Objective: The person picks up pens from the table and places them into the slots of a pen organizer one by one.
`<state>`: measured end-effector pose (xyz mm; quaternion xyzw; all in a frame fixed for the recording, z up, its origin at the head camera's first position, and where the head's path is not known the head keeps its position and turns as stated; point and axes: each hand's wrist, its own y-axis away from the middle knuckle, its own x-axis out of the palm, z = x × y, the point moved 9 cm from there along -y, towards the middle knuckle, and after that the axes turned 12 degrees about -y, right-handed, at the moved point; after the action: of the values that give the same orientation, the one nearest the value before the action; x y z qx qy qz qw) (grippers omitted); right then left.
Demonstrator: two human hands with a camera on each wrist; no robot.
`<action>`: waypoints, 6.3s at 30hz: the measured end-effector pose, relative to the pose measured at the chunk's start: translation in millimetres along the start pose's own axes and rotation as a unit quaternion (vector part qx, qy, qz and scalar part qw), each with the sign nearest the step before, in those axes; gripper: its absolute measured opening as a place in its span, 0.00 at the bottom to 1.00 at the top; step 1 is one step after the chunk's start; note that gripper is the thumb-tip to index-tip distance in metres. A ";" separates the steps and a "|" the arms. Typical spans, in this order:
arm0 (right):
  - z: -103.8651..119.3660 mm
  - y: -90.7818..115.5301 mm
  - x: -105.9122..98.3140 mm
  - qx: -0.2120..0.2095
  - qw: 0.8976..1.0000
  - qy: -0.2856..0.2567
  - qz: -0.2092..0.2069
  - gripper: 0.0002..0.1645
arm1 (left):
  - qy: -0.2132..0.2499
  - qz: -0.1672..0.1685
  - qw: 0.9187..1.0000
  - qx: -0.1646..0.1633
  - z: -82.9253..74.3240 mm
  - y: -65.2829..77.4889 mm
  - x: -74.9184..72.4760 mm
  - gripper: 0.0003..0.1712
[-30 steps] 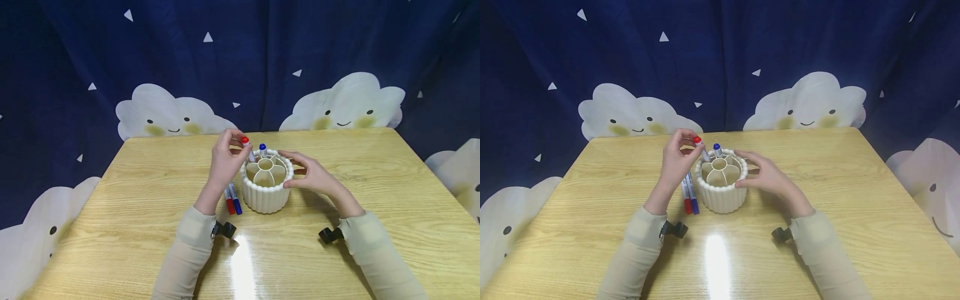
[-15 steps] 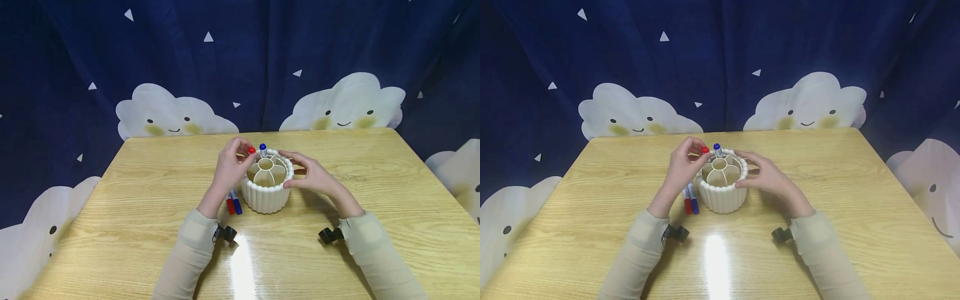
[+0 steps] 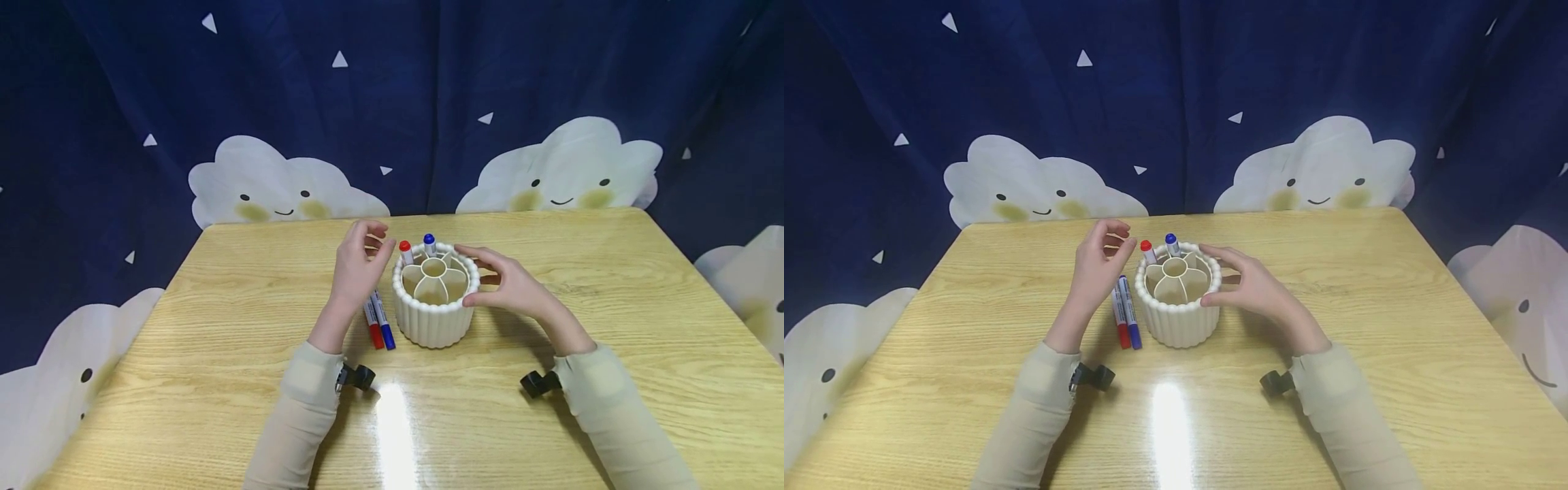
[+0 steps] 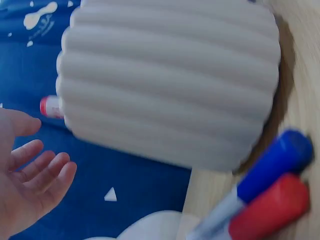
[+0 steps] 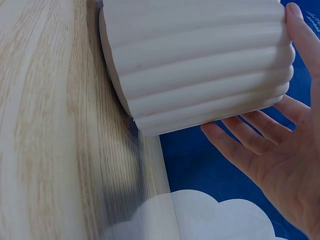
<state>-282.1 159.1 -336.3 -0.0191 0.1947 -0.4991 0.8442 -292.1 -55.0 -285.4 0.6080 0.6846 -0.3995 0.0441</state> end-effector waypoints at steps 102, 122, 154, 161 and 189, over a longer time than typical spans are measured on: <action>2.8 -0.1 0.9 -0.008 1.000 -0.003 0.004 0.48 | 0.092 0.065 0.983 -0.148 60.9 -8.8 -31.3 0.23; 0.1 0.5 0.0 0.000 1.000 -0.002 0.001 0.48 | 0.191 -0.069 0.977 -0.070 13.7 -17.0 -67.1 0.20; 10.2 -0.1 2.6 0.006 1.000 -0.004 0.002 0.48 | 0.191 0.026 0.981 -0.018 -24.7 -4.5 -37.9 0.17; 0.8 -1.2 -0.3 -0.002 1.000 -0.003 0.001 0.48 | 0.180 0.051 0.982 0.004 -28.0 -2.3 -35.5 0.16; 1.7 -1.0 0.7 -0.004 1.000 -0.006 0.006 0.48 | 0.114 0.214 0.969 0.038 -7.1 4.9 16.0 0.13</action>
<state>-282.0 157.6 -334.7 -0.0247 0.1914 -0.4932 0.8482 -288.9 -38.3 -291.8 0.7833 0.5237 -0.3339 0.0271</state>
